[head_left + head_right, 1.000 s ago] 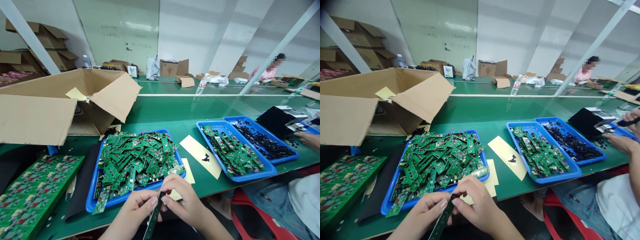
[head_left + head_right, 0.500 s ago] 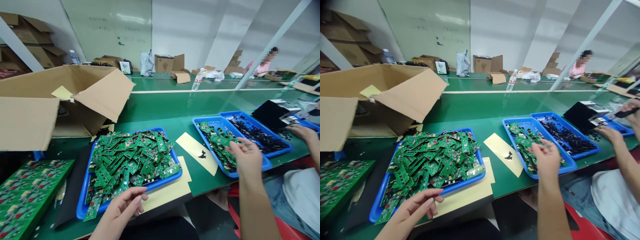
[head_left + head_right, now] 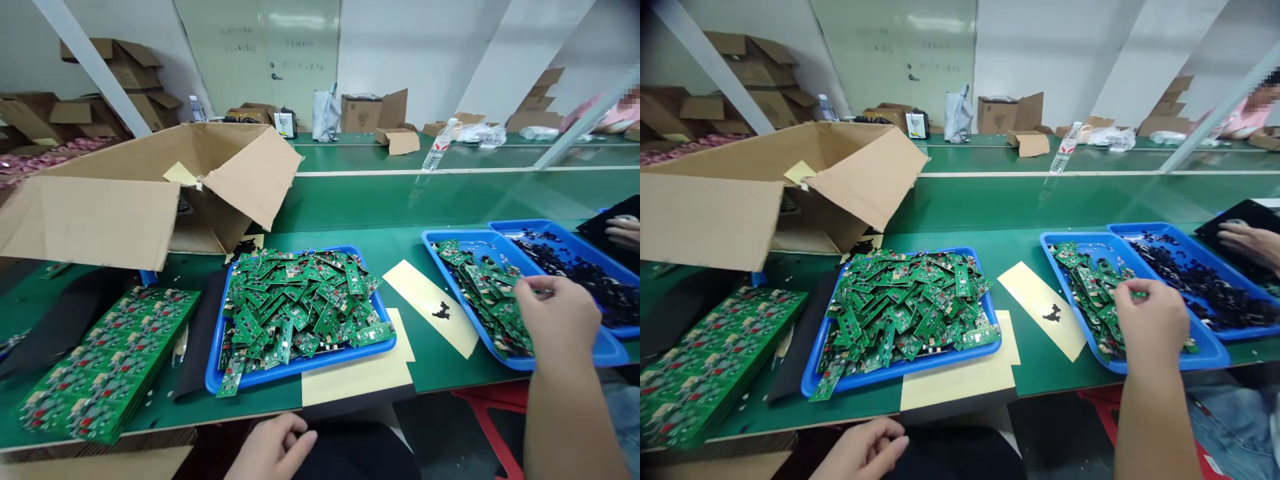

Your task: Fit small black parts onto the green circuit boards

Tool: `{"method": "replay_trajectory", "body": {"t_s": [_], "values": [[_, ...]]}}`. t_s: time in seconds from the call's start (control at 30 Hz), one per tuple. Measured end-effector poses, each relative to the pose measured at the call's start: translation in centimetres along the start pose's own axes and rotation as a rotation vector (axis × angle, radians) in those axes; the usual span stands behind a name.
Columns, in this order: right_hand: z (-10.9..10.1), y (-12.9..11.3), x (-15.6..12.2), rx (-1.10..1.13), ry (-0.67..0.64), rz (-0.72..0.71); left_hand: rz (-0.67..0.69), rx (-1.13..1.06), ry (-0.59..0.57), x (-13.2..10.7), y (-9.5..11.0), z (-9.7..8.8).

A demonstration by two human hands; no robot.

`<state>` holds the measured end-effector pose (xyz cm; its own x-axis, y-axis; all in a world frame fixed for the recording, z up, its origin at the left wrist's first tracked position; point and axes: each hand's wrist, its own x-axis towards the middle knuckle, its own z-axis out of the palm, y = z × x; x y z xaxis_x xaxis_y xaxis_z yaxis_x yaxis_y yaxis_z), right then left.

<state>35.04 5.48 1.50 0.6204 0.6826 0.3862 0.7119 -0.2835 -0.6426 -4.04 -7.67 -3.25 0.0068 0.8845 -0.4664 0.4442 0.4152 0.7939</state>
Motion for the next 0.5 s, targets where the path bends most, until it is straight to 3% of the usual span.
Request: {"method": "replay_trajectory", "body": {"t_s": [0.1, 0.2, 0.27, 0.37, 0.5], "values": [[0.7, -2.9, -5.6, 0.161, -0.238, -0.209, -0.178, -0.34, -0.083, 0.3, -1.1, 1.4], [2.1, -5.9, -12.6, 0.34, -0.543, -0.455, -0.225, -0.499, -0.098, 0.8, -1.5, 1.9], [3.0, -7.4, -16.7, 0.527, -0.825, -0.706, -0.226, -0.54, -0.082, 0.9, -1.4, 1.9], [4.2, -8.6, -20.8, 0.575, -0.881, -0.812, -0.209, -0.582, -0.049, 0.8, -1.0, 1.7], [5.1, -8.8, -22.2, 0.57, -0.857, -0.852, -0.155, -0.579, -0.007, 0.5, -0.3, 1.4]]}}
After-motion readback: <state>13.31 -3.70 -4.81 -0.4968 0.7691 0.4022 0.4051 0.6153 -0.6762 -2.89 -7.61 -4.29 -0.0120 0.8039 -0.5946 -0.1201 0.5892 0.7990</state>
